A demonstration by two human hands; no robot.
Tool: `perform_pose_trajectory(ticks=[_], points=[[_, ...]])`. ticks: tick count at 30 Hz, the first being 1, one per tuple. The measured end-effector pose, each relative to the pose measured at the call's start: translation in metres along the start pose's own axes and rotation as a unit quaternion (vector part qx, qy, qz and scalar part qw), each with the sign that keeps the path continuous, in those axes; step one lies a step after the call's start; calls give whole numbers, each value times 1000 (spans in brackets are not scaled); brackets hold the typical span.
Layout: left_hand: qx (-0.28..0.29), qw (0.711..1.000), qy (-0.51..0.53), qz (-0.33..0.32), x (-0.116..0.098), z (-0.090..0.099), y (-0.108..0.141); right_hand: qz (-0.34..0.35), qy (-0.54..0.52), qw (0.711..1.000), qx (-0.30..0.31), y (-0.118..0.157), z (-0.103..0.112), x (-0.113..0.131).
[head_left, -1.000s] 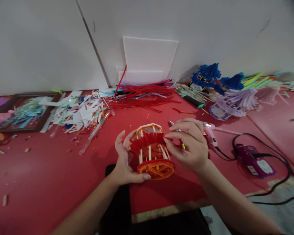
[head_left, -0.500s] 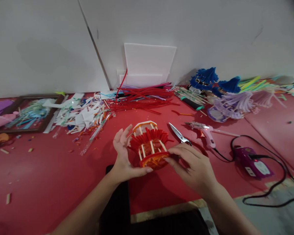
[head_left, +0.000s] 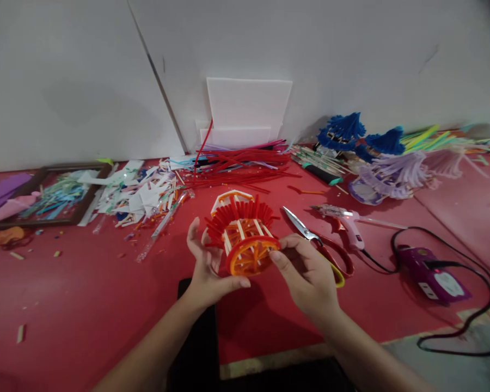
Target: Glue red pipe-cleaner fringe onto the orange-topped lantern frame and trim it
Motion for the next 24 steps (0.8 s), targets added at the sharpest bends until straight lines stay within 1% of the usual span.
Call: perform_pose_trajectory(ticks=[3, 6, 8, 9, 11, 13, 15, 19, 21, 24], points=[[-19, 1000, 7, -17, -7, 0, -4, 19, -17, 999, 24, -8, -4, -2], [-35, 999, -6, -13, -14, 1, -8, 63, -10, 996, 57, -17, 1, -5], [-44, 999, -19, -26, -18, 2, -9, 97, 0, 994, 57, -23, 8, -9], [-39, 998, -26, -33, -19, 3, -9, 110, 5, 993, 46, -25, 12, -12], [-3, 999, -36, -39, -18, 3, -8, 123, 6, 992, 8, -31, 19, -21], [50, 997, -33, -42, -13, 2, -6, 118, -3, 993, -23, -36, 23, -32], [91, 995, -18, -40, -7, 2, -2, 107, -25, 993, -36, -39, 23, -42], [131, 991, -9, -23, 8, 1, 6, 94, -81, 992, -28, -35, 21, -54], [148, 988, -19, -29, 12, 2, 9, 97, -96, 990, -18, -30, 21, -55], [145, 987, -51, -47, 13, 4, 11, 109, -109, 988, -5, -24, 22, -53]])
Point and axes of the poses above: each hand's wrist, its own y-axis away from the middle knuckle, its own z-axis out of the back of the hand, x = y × z, the point moved 2 cm from there along -y, towards the middle knuckle, and after that the axes turned 3 degrees about x, right-handed, at the moved point
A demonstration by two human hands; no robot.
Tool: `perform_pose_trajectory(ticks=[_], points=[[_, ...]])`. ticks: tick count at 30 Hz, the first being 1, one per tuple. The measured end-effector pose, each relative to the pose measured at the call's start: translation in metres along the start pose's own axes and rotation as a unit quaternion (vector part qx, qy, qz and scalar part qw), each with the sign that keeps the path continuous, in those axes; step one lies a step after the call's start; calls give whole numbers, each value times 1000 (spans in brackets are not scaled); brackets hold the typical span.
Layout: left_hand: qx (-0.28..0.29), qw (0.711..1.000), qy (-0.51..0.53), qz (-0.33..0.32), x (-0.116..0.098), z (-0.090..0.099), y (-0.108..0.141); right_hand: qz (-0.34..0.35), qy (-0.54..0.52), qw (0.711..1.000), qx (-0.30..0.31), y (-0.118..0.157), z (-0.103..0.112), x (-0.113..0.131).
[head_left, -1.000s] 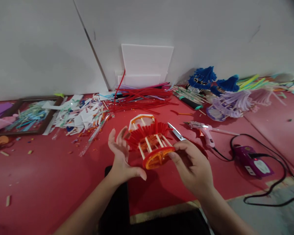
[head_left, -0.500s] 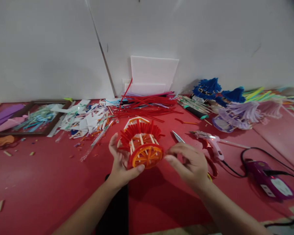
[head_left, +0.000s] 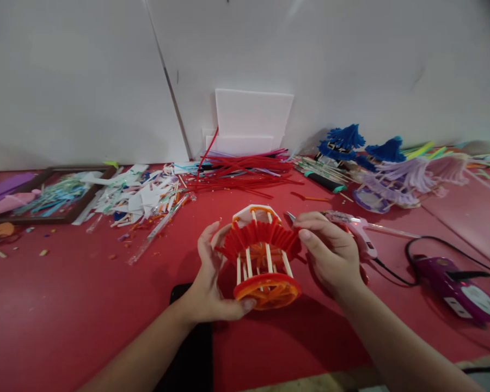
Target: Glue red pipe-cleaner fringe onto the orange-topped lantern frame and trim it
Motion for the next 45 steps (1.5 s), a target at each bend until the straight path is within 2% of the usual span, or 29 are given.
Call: perform_pose_trajectory(ticks=[5, 10, 21, 27, 33, 40, 45], points=[[3, 1000, -12, 9, 0, 2, 1, 2, -13, 1000, 18, -1, -1, 6], [28, 999, 2, -19, -6, -1, -2, 0, -19, 999, 34, -4, -3, 7], [18, 1000, 19, 17, -5, 0, 2, 35, 5, 999, 14, -2, -5, 13], [33, 999, 12, 1, -5, -1, 0, 48, 49, 998, 13, -2, -5, 15], [17, 1000, -13, 6, 1, 2, 4, 99, 117, 988, 31, -2, -6, 22], [5, 999, 30, 26, 2, 1, 4, 180, 207, 961, 14, 2, -4, 22], [2, 999, -24, 23, -1, 0, 4, 207, 240, 948, 4, 3, -3, 23]])
Point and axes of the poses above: each hand's wrist, its own y-axis away from the middle knuckle, its own z-axis out of the back of the hand, x = y × z, the point moved 2 cm from there along -y, towards the middle knuckle, and after that the axes turned 3 degrees about x, right-handed, at the moved point
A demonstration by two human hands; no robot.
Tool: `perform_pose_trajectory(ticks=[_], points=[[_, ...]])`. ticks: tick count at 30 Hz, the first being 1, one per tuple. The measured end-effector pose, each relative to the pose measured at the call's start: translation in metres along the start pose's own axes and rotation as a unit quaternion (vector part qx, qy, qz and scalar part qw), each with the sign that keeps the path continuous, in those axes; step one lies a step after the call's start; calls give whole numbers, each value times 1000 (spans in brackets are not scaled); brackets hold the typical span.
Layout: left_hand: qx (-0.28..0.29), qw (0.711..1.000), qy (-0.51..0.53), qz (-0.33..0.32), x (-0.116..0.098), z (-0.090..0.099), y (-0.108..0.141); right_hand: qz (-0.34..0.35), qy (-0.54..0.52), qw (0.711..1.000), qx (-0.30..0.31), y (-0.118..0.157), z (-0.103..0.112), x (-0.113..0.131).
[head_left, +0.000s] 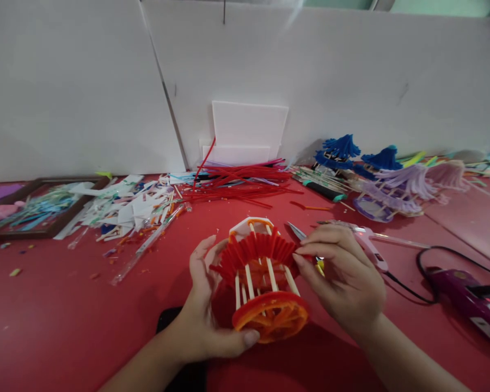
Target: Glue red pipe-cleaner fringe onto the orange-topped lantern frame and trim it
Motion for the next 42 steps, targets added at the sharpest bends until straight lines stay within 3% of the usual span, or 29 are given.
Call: perform_pose_trajectory(ticks=[5, 11, 21, 28, 32, 36, 42], points=[[-15, 990, -136, -38, -1, 3, 2, -89, -109, 990, 21, 3, 1, -5], [27, 952, -281, -117, -4, -3, 1, -134, -174, 975, 35, 3, 0, -5], [-1, 940, -327, -97, 1, 2, 5, -101, -154, 982, 31, 0, 1, -3], [11, 940, -333, -71, -11, -3, 2, 26, -26, 999, -1, -1, 2, 3], [22, 923, -372, -93, -16, -5, -2, -9, -61, 998, 11, 0, 1, 3], [18, 926, -365, -95, -15, -3, -3, -53, -85, 995, 19, 3, 0, 1], [8, 943, -325, -70, -9, -2, -1, 30, -19, 999, 25, -1, 3, 4]])
Point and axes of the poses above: each hand's wrist, its own y-axis away from the middle knuckle, its own z-axis out of the back of the hand, x = y × z, the point moved 2 cm from there along -y, towards the middle knuckle, and after that the axes turned 3 degrees about x, right-handed, at the moved point
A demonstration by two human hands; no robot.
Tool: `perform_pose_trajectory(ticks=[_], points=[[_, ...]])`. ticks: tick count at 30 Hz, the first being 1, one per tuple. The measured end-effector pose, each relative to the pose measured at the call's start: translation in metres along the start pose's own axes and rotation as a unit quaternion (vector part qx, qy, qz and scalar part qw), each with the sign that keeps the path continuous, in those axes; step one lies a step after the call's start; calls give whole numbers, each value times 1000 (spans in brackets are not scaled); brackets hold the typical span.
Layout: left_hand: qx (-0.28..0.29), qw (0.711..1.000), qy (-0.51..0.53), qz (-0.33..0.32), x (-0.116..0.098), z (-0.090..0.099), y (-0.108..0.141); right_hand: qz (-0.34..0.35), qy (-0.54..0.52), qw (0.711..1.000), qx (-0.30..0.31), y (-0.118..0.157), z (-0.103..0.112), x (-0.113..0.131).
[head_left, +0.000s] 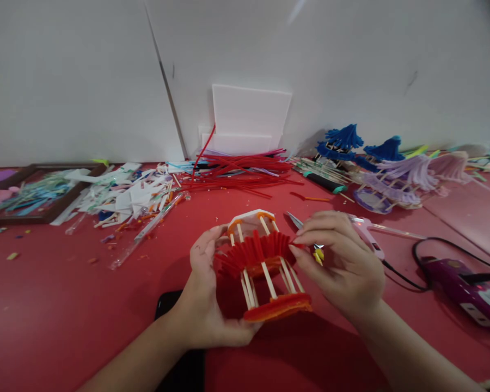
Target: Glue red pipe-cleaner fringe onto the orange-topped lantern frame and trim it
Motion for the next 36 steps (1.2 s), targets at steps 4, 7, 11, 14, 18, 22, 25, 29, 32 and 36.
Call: perform_pose_trajectory(ticks=[4, 7, 11, 14, 18, 22, 25, 29, 32, 36], points=[[0, 997, 77, 28, 5, -3, 3, 55, 58, 997, 1, -2, 2, 3], [5, 993, 109, 33, 6, -4, 4, 71, 79, 994, -5, -2, 3, 4], [3, 993, 115, 31, 4, -3, 3, 54, 73, 996, -4, -3, 3, 4], [8, 996, 86, 24, 2, -2, 2, 37, 41, 998, -1, -3, 1, 3], [-1, 998, 68, 16, 2, -2, 1, -23, -31, 999, 12, 4, -3, -1], [-23, 994, 108, 19, 6, -3, 2, -72, -117, 991, 4, 11, -2, -5], [-48, 987, 143, 49, 12, -3, 4, 18, -12, 1000, 7, 9, 0, 2], [-63, 981, 173, 60, 13, -2, 5, 72, 83, 993, 37, 5, -2, 11], [-79, 978, 188, 49, 11, 0, 4, 33, 50, 997, 45, 5, -4, 12], [-77, 970, 225, 51, 11, -1, 0, -17, 2, 1000, 20, 8, -4, 12]])
Point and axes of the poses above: each hand's wrist, its own y-axis away from the middle knuckle, its own z-axis out of the back of the hand, x = y × z, the point moved 2 cm from there along -y, towards the middle knuckle, and after that the axes turned 3 degrees about x, right-handed, at the moved point
